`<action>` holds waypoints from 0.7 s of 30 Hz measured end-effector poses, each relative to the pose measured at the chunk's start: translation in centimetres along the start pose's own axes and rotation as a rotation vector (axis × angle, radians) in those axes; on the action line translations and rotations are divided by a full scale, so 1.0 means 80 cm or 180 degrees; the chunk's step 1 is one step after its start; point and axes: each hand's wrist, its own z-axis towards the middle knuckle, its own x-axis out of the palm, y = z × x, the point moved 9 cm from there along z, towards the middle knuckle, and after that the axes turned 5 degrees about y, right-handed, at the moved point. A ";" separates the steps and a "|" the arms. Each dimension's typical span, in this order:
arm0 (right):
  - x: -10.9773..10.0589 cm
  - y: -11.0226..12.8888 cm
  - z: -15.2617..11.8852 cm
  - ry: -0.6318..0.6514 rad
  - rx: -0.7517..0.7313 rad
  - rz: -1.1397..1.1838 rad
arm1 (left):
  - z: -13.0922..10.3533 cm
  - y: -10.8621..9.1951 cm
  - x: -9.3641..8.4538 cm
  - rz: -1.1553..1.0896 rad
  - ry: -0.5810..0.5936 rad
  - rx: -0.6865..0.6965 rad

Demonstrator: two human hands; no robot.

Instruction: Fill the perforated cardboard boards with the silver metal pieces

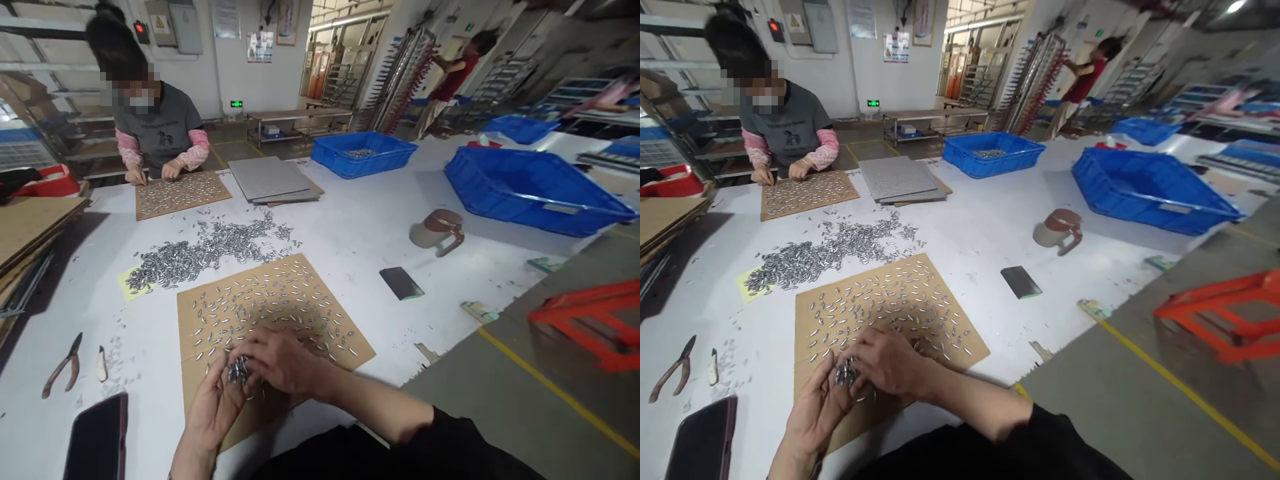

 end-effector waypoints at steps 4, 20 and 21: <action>0.018 0.018 -0.010 0.0207 0.0093 -0.0276 | -0.004 0.024 0.008 0.0071 -0.0139 -0.0230; -0.030 -0.055 -0.100 -0.0707 0.1030 0.0976 | 0.015 0.068 0.056 0.0823 -0.0026 -0.0049; -0.039 -0.066 -0.106 -0.0748 0.1099 0.0945 | 0.017 0.070 0.058 0.0822 -0.0055 -0.0074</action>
